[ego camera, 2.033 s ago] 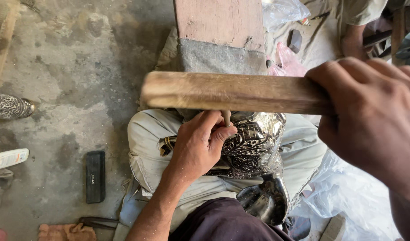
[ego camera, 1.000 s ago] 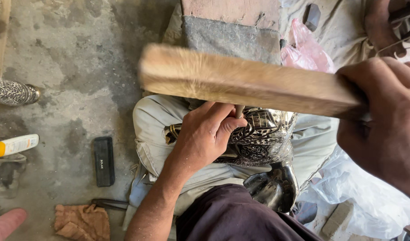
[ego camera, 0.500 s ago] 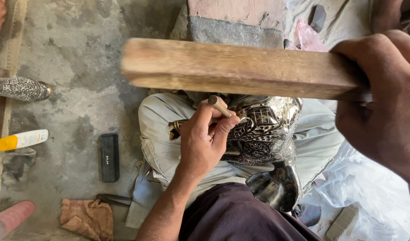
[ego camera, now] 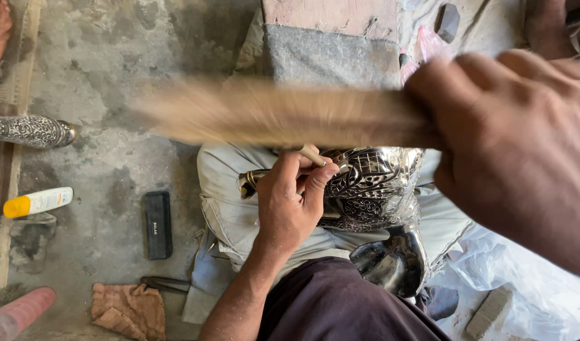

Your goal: The person uses a wooden mallet and a metal punch to engrave decorative patterns onto a silver elephant figurine. They repeatedly strike the punch to create fine details on the figurine's surface while holding it steady on their lap.

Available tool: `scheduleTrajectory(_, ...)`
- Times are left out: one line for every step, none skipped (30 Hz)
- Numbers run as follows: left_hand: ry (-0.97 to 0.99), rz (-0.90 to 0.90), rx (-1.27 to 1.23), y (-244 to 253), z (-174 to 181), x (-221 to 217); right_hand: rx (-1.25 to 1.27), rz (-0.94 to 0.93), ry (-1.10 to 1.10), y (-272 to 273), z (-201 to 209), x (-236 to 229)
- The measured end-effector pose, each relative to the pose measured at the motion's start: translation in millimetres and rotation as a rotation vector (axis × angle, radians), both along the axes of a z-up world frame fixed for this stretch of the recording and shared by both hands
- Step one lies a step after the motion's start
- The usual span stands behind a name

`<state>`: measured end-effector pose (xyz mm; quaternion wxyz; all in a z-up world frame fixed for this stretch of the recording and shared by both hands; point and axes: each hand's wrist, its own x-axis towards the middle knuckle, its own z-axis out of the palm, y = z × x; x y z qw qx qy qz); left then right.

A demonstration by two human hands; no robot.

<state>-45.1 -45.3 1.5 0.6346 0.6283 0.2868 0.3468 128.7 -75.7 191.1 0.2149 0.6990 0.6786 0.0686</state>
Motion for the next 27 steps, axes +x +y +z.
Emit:
scheduleTrajectory(0.005, -0.002, 0.007, 1.0, -0.2, -0.1, -0.007, 0.007, -0.021, 1.2, 0.7, 1.2)
scheduleTrajectory(0.013, -0.011, 0.007, 0.7, -0.2, -0.8, -0.017, 0.011, -0.041, 0.8, -0.2, 0.5)
scheduleTrajectory(0.022, -0.019, 0.007, 0.5, -0.5, -1.4, 0.026, 0.006, 0.03, 0.9, 1.3, 2.7)
scheduleTrajectory(0.02, -0.022, 0.015, -0.7, -0.9, -2.2, 0.035, -0.022, 0.084, 0.1, 0.6, 2.7)
scheduleTrajectory(0.018, -0.024, 0.024, -1.7, -1.2, -2.9, 0.046, -0.05, 0.139, -0.7, 0.2, 3.1)
scheduleTrajectory(0.013, -0.023, 0.039, -0.6, -1.5, -2.4, 0.03, -0.099, 0.172, -0.4, -1.6, 2.9)
scheduleTrajectory(0.02, -0.028, 0.044, -0.1, -1.2, -1.4, 0.016, -0.108, 0.162, -0.5, -1.2, 4.0)
scheduleTrajectory(0.031, -0.033, 0.05, 0.6, -0.9, -1.3, 0.002, -0.115, 0.154, -0.8, -2.8, 3.8)
scheduleTrajectory(0.041, -0.038, 0.057, 1.2, -0.8, -1.5, -0.011, -0.081, 0.103, -1.7, -1.9, 5.5)
scheduleTrajectory(0.047, -0.032, 0.058, 0.4, -0.6, -1.8, -0.025, -0.092, 0.099, -4.2, -2.9, 5.4)
scheduleTrajectory(0.054, -0.026, 0.06, -0.1, -0.5, -3.0, -0.04, -0.103, 0.096, -7.0, -3.4, 5.1)
scheduleTrajectory(0.056, -0.011, 0.062, -0.3, -0.8, -2.4, -0.049, -0.141, 0.136, -7.3, -5.3, 5.3)
scheduleTrajectory(0.053, -0.024, 0.061, -0.8, -1.0, -1.4, -0.047, -0.144, 0.129, -9.0, -3.9, 5.1)
scheduleTrajectory(0.055, -0.037, 0.065, -0.2, -1.3, -1.8, -0.041, -0.146, 0.125, -8.9, -5.1, 5.4)
scheduleTrajectory(0.056, -0.05, 0.068, 0.1, -1.4, -1.9, -0.024, -0.112, 0.075, -11.0, -3.1, 3.9)
scheduleTrajectory(0.084, -0.045, 0.068, 0.5, -0.7, -3.3, -0.034, -0.129, 0.068, -11.7, -2.3, 2.6)
scheduleTrajectory(0.112, -0.041, 0.068, 0.8, -0.1, -4.6, -0.044, -0.145, 0.061, -12.5, -1.0, 1.0)
scheduleTrajectory(0.134, -0.035, 0.067, 0.6, -0.4, -3.7, -0.079, -0.206, 0.09, -12.1, -1.3, 1.3)
scheduleTrajectory(0.107, -0.048, 0.058, 0.2, -0.2, -4.5, -0.114, -0.267, 0.12, -12.4, -0.3, 1.0)
scheduleTrajectory(0.074, -0.056, 0.053, 0.7, -0.3, -4.2, -0.082, -0.225, 0.062, -12.3, 1.4, 1.9)
scheduleTrajectory(0.042, -0.063, 0.047, 1.4, -0.8, -3.5, -0.05, -0.184, 0.004, -13.1, 3.4, 2.2)
scheduleTrajectory(0.07, -0.055, 0.078, 1.2, -1.2, -4.9, -0.04, -0.182, -0.002, -15.1, 3.2, 2.4)
scheduleTrajectory(0.098, -0.047, 0.109, 1.0, -2.2, -5.7, -0.031, -0.18, -0.008, -18.2, 3.3, 2.6)
scheduleTrajectory(0.123, -0.033, 0.142, 0.8, -3.8, -5.2, -0.036, -0.204, 0.03, -19.2, -0.9, 5.0)
scheduleTrajectory(0.104, -0.047, 0.15, 0.5, -5.2, -5.6, -0.041, -0.228, 0.068, -22.6, -2.1, 7.2)
scheduleTrajectory(0.087, -0.056, 0.16, 0.3, -6.1, -6.1, -0.046, -0.209, 0.017, -27.2, -1.2, 10.5)
scheduleTrajectory(0.07, -0.066, 0.17, 0.4, -6.7, -6.4, -0.052, -0.19, -0.035, -32.8, 0.6, 13.5)
